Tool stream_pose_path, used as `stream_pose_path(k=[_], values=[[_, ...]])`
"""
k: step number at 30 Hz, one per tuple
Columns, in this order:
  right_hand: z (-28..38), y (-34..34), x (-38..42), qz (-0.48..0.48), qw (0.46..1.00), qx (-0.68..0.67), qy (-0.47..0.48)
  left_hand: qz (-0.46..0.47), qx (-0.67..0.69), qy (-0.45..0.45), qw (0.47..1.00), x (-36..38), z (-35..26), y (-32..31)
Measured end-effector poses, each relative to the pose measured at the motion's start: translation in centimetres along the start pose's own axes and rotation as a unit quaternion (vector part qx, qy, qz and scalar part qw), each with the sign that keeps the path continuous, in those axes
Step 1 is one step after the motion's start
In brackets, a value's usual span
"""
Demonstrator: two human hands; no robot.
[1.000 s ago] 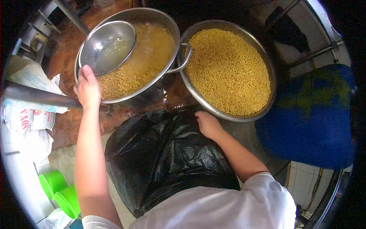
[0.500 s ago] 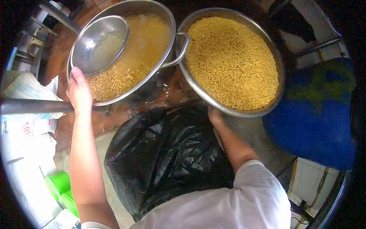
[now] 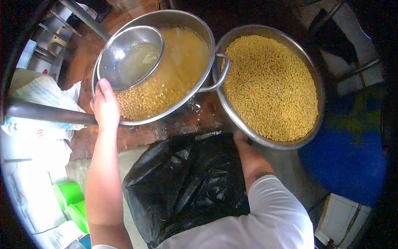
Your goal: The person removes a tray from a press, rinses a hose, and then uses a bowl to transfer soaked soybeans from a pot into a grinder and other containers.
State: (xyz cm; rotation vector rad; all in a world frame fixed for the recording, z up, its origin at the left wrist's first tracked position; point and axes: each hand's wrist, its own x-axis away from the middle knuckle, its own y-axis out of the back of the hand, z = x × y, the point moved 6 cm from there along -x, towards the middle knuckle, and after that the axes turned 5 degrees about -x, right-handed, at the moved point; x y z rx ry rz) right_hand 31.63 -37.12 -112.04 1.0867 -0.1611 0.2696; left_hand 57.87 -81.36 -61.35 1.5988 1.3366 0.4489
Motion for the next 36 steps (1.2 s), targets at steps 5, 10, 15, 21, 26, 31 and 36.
stream_pose_path(k=[5, 10, 15, 21, 26, 31, 36], values=[[2.0, 3.3, 1.3, 0.071, 0.985, 0.106, 0.112, 0.015, -0.011, 0.018, 1.000, 0.2, -0.1, 0.1], [3.2, 17.1, 11.9, 0.308, 0.942, 0.015, 0.130, 0.022, -0.018, 0.014, 0.999, 0.3, -0.2, 0.3], [8.8, 35.4, 18.4, 0.425, 0.869, 0.122, 0.223, 0.006, -0.039, 0.009, 0.999, 0.6, -0.6, 0.4], [5.0, 41.6, 13.2, -0.094, 0.942, -0.264, 0.183, 0.025, -0.054, -0.010, 0.998, 0.5, -0.3, 0.2], [0.2, 37.1, 13.2, -0.350, 0.913, -0.205, -0.037, 0.030, -0.062, -0.010, 0.998, 0.7, -0.6, 0.4], [-0.8, 31.4, 10.7, -0.322, 0.717, -0.579, -0.216, 0.034, -0.068, -0.017, 0.997, 0.2, -0.5, 0.0], [-10.2, 35.5, 1.1, -0.214, 0.837, -0.486, -0.135, 0.029, -0.072, -0.009, 0.997, -0.3, 0.5, -0.5]])
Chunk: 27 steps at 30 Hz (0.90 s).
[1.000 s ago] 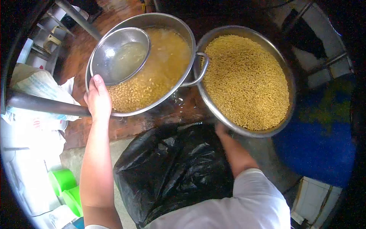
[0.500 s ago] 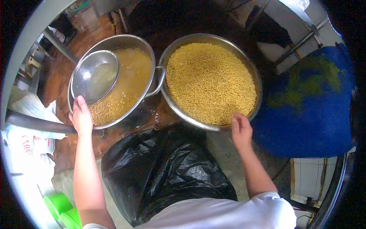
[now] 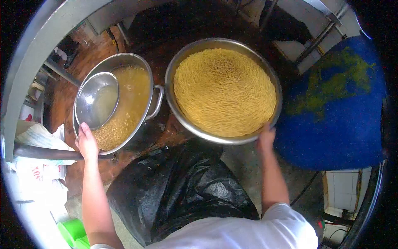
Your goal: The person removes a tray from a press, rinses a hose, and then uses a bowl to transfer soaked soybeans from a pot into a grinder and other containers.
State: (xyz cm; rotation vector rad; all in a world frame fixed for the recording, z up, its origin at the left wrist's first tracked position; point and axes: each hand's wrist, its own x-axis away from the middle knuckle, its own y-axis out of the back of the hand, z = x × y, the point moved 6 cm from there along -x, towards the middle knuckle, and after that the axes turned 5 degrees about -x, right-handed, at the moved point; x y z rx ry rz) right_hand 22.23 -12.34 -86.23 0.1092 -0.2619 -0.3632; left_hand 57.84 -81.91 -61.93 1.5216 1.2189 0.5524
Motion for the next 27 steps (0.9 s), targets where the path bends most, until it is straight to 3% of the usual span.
stream_pose_path(k=[2, 4, 6, 7, 8, 11, 13, 16, 18, 19, 20, 21, 22, 25, 27], values=[[8.4, 1.3, -2.7, 0.036, 0.993, 0.104, 0.033, -0.002, 0.013, -0.005, 1.000, 0.6, -0.8, 0.6], [6.9, 3.9, -12.4, 0.051, 0.965, 0.256, 0.023, -0.007, 0.015, 0.007, 1.000, 0.9, -0.9, 0.9], [14.7, 2.8, -6.5, 0.031, 0.860, 0.464, 0.208, -0.030, 0.014, -0.005, 0.999, 0.2, 0.2, 0.1], [18.1, 1.7, -1.2, -0.011, 0.842, 0.469, 0.267, -0.009, 0.009, 0.027, 1.000, 0.8, -0.5, 0.8], [19.4, 0.5, 2.0, 0.003, 0.838, 0.469, 0.280, 0.005, 0.010, 0.022, 1.000, 1.0, -0.9, 1.1], [21.8, -6.8, 7.8, 0.116, 0.875, 0.292, 0.368, -0.027, -0.027, 0.000, 0.999, 1.1, -1.0, 1.2], [24.6, -14.1, 12.7, 0.241, 0.858, 0.180, 0.417, -0.053, -0.035, -0.012, 0.998, 1.1, -1.2, 1.6], [29.3, -25.4, 22.9, 0.359, 0.850, -0.008, 0.385, -0.071, -0.026, 0.009, 0.997, 1.2, -0.8, 1.6], [31.6, -32.8, 29.5, 0.402, 0.843, -0.019, 0.358, -0.064, 0.000, 0.024, 0.998, 1.4, -1.0, 2.1], [32.5, -35.9, 32.6, 0.380, 0.833, 0.052, 0.398, -0.084, -0.004, 0.025, 0.996, 1.4, -0.9, 2.0], [31.6, -39.9, 34.3, 0.375, 0.833, 0.112, 0.392, -0.104, -0.007, 0.023, 0.994, 1.4, -0.6, 1.7], [27.6, -46.4, 33.7, 0.412, 0.841, 0.208, 0.282, -0.093, 0.004, 0.029, 0.995, 1.3, -0.4, 1.6], [24.7, -49.2, 35.4, 0.555, 0.797, 0.221, 0.088, -0.094, 0.011, 0.020, 0.995, 1.2, -0.7, 1.7], [16.6, -53.3, 36.7, 0.558, 0.813, 0.037, -0.165, -0.077, -0.004, 0.043, 0.996, 1.3, -1.2, 2.1], [17.6, -51.4, 37.4, 0.553, 0.815, 0.058, -0.160, -0.077, 0.004, 0.045, 0.996, 1.4, -1.7, 1.9]])
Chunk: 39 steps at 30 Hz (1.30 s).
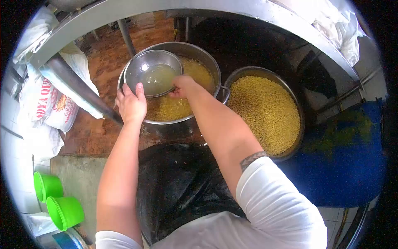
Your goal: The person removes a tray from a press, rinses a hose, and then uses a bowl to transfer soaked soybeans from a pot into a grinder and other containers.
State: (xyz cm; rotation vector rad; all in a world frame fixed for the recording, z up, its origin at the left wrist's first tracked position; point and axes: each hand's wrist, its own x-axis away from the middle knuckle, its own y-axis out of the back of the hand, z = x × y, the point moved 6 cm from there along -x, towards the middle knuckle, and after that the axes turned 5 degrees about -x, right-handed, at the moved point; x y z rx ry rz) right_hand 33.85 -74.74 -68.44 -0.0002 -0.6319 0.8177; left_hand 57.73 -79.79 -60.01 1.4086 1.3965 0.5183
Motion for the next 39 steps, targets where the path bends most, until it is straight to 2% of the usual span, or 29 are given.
stream_pose_path(k=[1, 2, 4, 5, 7, 9, 10, 11, 13, 15, 17, 19, 20, 21, 23, 24, 25, 27, 28, 29, 30, 31, 33, 37, 39], values=[[0.1, -1.1, 1.0, 0.010, 0.999, 0.026, -0.015, -0.003, -0.002, 0.005, 1.000, 0.1, 0.0, 0.4], [3.0, -1.7, 1.6, 0.044, 0.895, 0.435, 0.089, 0.004, 0.006, 0.013, 1.000, 0.0, 0.2, 0.5], [7.8, -0.8, 3.3, -0.052, 0.748, 0.621, 0.228, 0.019, 0.016, 0.028, 0.999, 0.4, -0.1, 1.2], [9.8, 1.2, 4.7, -0.174, 0.839, 0.448, 0.256, 0.022, 0.009, 0.017, 1.000, 0.1, 0.2, 0.7], [13.2, 1.7, 8.8, -0.191, 0.758, 0.488, 0.388, 0.034, 0.017, 0.019, 0.999, 0.2, 0.2, 1.1], [15.5, 1.8, 11.0, -0.172, 0.671, 0.564, 0.449, 0.041, 0.015, 0.017, 0.999, 0.2, 0.3, 0.9], [16.1, 2.1, 11.9, -0.183, 0.637, 0.559, 0.498, 0.040, 0.017, 0.018, 0.999, 0.3, 0.2, 1.1], [16.5, 1.6, 12.9, -0.187, 0.628, 0.592, 0.469, 0.039, 0.020, 0.017, 0.999, 0.3, 0.2, 1.3], [15.8, 1.1, 12.5, -0.164, 0.560, 0.691, 0.427, 0.027, 0.029, 0.005, 0.999, 0.3, 0.6, 0.9], [12.5, 0.8, 11.7, -0.124, 0.535, 0.760, 0.349, 0.025, 0.013, -0.007, 1.000, 0.2, 0.5, 0.5], [9.5, 1.1, 8.9, -0.119, 0.537, 0.772, 0.319, 0.021, 0.025, -0.005, 0.999, 0.2, 0.5, 0.7], [8.7, 2.0, 7.7, -0.136, 0.625, 0.699, 0.320, 0.023, 0.033, -0.003, 0.999, 0.4, 0.4, 0.9], [8.8, 2.7, 6.6, -0.117, 0.674, 0.675, 0.277, 0.023, 0.012, 0.005, 1.000, 0.5, 0.2, 1.0], [8.8, 2.3, 6.9, -0.116, 0.675, 0.674, 0.279, 0.021, 0.010, 0.005, 1.000, 0.6, 0.2, 1.0], [7.4, 3.2, 6.6, -0.132, 0.836, 0.516, 0.129, 0.012, 0.026, 0.004, 1.000, 0.5, 0.1, 1.1], [7.3, 3.0, 6.4, -0.132, 0.837, 0.514, 0.131, 0.028, 0.034, 0.004, 0.999, 0.3, 0.2, 0.9], [6.9, 2.1, 5.7, -0.086, 0.776, 0.606, 0.153, 0.026, 0.033, 0.002, 0.999, 0.1, 0.3, 0.9], [4.8, 1.1, 3.6, 0.007, 0.622, 0.760, 0.189, 0.034, 0.024, -0.002, 0.999, -0.1, 0.3, 0.7], [4.0, 0.9, 3.6, 0.011, 0.691, 0.705, 0.156, 0.033, 0.022, -0.008, 0.999, 0.0, 0.2, 0.7], [3.1, 1.5, 3.6, -0.023, 0.849, 0.522, 0.077, 0.037, 0.023, -0.004, 0.999, 0.1, 0.3, 0.8], [2.2, 1.5, 4.6, -0.066, 0.944, 0.323, 0.007, 0.038, 0.025, -0.001, 0.999, 0.1, 0.2, 1.0], [1.7, 1.5, 4.8, -0.081, 0.973, 0.214, -0.021, 0.033, 0.025, -0.009, 0.999, 0.0, 0.0, 1.2], [1.3, 1.5, 5.1, -0.090, 0.989, 0.097, -0.064, 0.053, 0.016, 0.008, 0.998, 0.3, 0.0, 1.1], [0.9, 3.1, 6.1, -0.145, 0.982, -0.005, -0.123, 0.052, 0.005, 0.015, 0.999, 0.2, -0.3, 1.1], [1.7, 2.4, 7.0, -0.008, 0.995, -0.095, -0.019, 0.051, 0.010, 0.012, 0.999, 0.4, -0.6, 1.1]])
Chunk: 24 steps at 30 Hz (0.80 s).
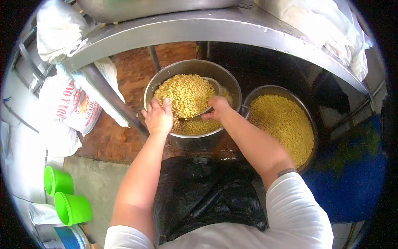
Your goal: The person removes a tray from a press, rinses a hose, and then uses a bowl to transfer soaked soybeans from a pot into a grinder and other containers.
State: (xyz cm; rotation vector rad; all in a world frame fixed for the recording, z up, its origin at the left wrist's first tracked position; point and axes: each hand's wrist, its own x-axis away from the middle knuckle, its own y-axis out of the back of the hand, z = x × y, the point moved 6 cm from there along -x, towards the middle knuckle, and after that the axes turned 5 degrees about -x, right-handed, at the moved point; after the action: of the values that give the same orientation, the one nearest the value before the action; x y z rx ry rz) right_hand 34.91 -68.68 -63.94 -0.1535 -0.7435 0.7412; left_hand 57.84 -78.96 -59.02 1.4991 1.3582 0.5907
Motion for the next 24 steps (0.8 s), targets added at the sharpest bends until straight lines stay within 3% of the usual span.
stream_pose_path(k=[2, 6, 15, 18, 20, 23, 24], values=[[-0.1, 0.7, 1.7, -0.012, 1.000, 0.009, 0.004, -0.006, 0.008, 0.001, 1.000, 0.0, 0.1, 0.1], [-1.0, 0.4, 1.6, 0.046, 0.989, -0.138, -0.019, -0.030, 0.018, -0.013, 0.999, -0.3, 0.4, -0.4], [1.8, 1.3, 3.9, 0.060, 0.986, -0.153, 0.027, -0.055, 0.008, -0.028, 0.998, -0.9, 0.6, -1.1], [4.0, 2.8, 6.1, 0.075, 0.980, -0.172, 0.068, -0.015, -0.013, 0.003, 1.000, -0.6, 0.5, -0.6], [5.0, 4.5, 8.8, 0.017, 0.975, -0.202, 0.087, -0.001, -0.006, -0.024, 1.000, -1.8, 2.5, -1.7], [4.9, 6.5, 9.4, 0.024, 0.960, -0.249, 0.123, -0.027, -0.005, -0.046, 0.999, -3.1, 5.3, -1.8], [6.5, 7.2, 11.8, -0.032, 0.957, -0.250, 0.140, -0.044, -0.011, -0.045, 0.998, -4.1, 5.2, -2.1]])
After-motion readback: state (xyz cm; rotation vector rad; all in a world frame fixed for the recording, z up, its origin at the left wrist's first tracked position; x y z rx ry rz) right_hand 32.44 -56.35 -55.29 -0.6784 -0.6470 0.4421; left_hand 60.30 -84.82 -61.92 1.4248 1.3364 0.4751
